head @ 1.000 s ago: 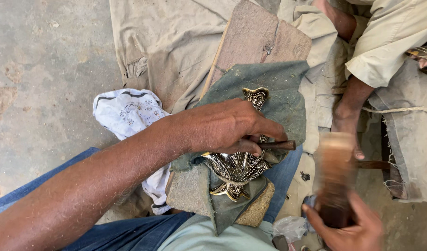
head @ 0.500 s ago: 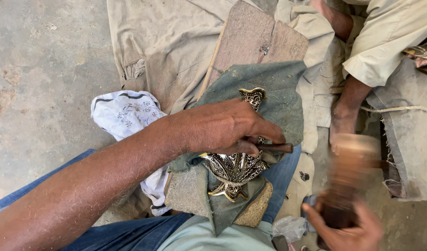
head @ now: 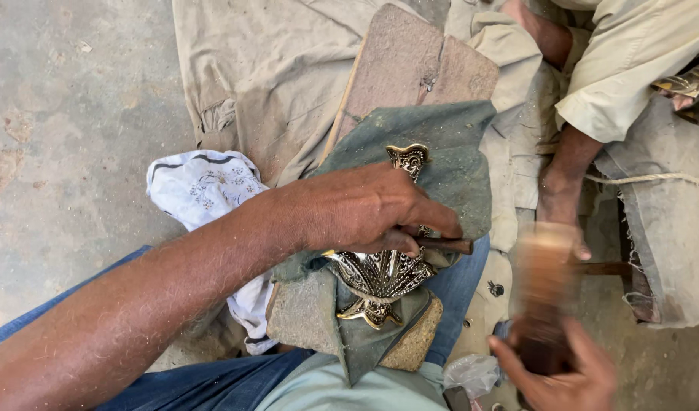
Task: The person holds a decorative metal piece on a cushioned lap rest and repeatedly strikes it with a wooden mallet. The person adjusts the piece's position occasionally while continuing to hammer specific areas.
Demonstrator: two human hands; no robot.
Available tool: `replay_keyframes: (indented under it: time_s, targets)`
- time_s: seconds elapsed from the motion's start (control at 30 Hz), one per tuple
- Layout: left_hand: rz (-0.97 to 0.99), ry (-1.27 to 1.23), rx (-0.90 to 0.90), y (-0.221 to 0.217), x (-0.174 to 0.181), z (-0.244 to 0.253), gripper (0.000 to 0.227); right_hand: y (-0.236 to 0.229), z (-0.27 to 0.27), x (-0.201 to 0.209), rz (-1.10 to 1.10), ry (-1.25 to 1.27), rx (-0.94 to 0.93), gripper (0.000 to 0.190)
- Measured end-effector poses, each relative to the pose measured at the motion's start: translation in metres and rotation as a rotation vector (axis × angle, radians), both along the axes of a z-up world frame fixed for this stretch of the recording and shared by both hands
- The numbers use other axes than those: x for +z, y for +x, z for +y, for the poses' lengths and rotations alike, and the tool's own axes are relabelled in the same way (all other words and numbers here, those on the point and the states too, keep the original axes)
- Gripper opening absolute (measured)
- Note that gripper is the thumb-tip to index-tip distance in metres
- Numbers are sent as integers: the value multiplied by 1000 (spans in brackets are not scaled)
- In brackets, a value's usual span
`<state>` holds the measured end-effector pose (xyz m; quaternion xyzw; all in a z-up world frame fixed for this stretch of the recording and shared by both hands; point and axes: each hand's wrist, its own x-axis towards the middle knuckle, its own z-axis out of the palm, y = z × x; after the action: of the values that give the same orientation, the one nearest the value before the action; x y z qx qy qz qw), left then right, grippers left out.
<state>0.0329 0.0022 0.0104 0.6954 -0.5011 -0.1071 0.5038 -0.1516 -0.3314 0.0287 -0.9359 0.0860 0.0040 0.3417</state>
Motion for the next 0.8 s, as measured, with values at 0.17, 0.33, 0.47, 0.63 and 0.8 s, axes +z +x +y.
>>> replay_keyframes:
  time_s: [0.17,0.33,0.47,0.63,0.8]
  targets:
    - [63,86,-7,-1,0,-1,45,4,2,2,19,-131,116,31]
    - [25,-11,2,-3,3,4,45,7,10,-7,-50,-58,104,24]
    - [80,18,55,-3,6,5,39,10,12,-10,73,242,35,36]
    - [95,26,226,-16,0,4,36,26,1,17,12,845,30,46]
    - [189,83,374,-25,-2,1,37,58,1,16,-92,643,140,43]
